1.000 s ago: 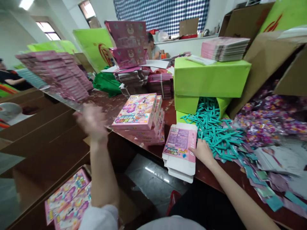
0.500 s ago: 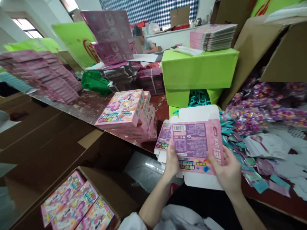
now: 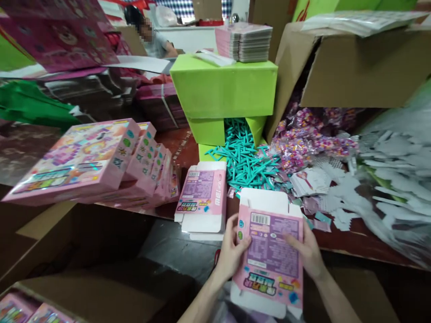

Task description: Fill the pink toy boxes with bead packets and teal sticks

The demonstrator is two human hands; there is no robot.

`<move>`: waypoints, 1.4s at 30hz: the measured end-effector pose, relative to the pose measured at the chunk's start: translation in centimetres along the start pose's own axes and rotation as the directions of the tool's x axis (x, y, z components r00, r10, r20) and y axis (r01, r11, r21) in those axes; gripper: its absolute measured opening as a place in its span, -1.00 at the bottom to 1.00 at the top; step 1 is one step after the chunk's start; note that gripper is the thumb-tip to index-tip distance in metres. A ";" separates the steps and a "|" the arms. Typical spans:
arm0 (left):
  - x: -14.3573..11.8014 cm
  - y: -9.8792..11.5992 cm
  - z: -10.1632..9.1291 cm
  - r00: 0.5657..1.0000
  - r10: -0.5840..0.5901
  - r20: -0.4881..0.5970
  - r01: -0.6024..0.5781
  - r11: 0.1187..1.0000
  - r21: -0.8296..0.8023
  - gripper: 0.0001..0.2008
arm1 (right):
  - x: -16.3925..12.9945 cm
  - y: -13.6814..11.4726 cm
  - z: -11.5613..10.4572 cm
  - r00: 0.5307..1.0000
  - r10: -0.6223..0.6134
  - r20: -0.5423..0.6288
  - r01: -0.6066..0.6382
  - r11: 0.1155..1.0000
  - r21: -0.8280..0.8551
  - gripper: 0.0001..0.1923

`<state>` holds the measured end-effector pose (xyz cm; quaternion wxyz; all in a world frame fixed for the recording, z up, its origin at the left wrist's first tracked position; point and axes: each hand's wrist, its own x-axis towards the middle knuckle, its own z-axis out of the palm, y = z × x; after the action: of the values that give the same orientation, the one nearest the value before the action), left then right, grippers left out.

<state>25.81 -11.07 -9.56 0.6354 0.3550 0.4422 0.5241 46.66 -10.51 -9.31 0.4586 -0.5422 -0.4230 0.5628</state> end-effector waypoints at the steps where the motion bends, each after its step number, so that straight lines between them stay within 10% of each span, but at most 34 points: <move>1: -0.3 -0.3 -0.1 0.999 0.031 0.008 -0.032 0.998 0.056 -0.36 | -0.4 0.9 0.1 0.999 -0.028 -0.036 0.029 0.999 0.019 -0.30; 4: -0.2 -1.2 -0.7 0.991 0.136 0.016 -0.136 0.958 0.254 -0.33 | -1.2 3.5 0.7 0.998 -0.053 0.025 0.053 0.998 -0.029 -0.25; 8: 0.5 -2.9 -0.9 1.000 0.003 -0.011 0.002 0.896 0.443 -0.71 | -1.0 6.2 1.1 0.992 0.124 -0.014 -0.124 0.992 -0.012 -0.60; 12: 0.7 -4.3 -0.6 0.991 0.010 -0.130 0.036 0.936 0.351 -0.78 | -0.6 6.4 2.1 0.970 0.168 -0.174 -0.132 0.971 0.199 -0.73; 19: 1.4 -5.4 -1.1 0.967 0.097 -0.237 0.016 0.901 0.433 -0.68 | 0.8 5.4 3.6 0.989 0.141 -0.047 -0.124 0.960 0.251 -0.71; 23: 0.8 -5.6 -0.9 0.970 0.134 -0.205 -0.043 0.918 0.395 -0.71 | 0.5 6.8 2.8 0.995 0.040 -0.088 -0.023 0.981 0.195 -0.47; 34: 0.7 -4.3 0.4 0.996 0.068 -0.063 -0.024 0.841 0.541 -0.88 | -0.2 9.0 1.3 0.996 0.074 -0.045 -0.049 0.911 0.410 -0.99; 42: -2.0 -6.6 -1.2 0.983 0.185 -0.011 -0.148 0.816 0.559 -0.63 | -1.8 11.0 2.1 0.999 -0.022 -0.036 0.030 0.964 0.262 -0.69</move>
<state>26.92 -14.38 -15.63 0.4421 0.5444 0.5628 0.4376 43.91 -14.66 -19.49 0.5407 -0.4801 -0.3442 0.5989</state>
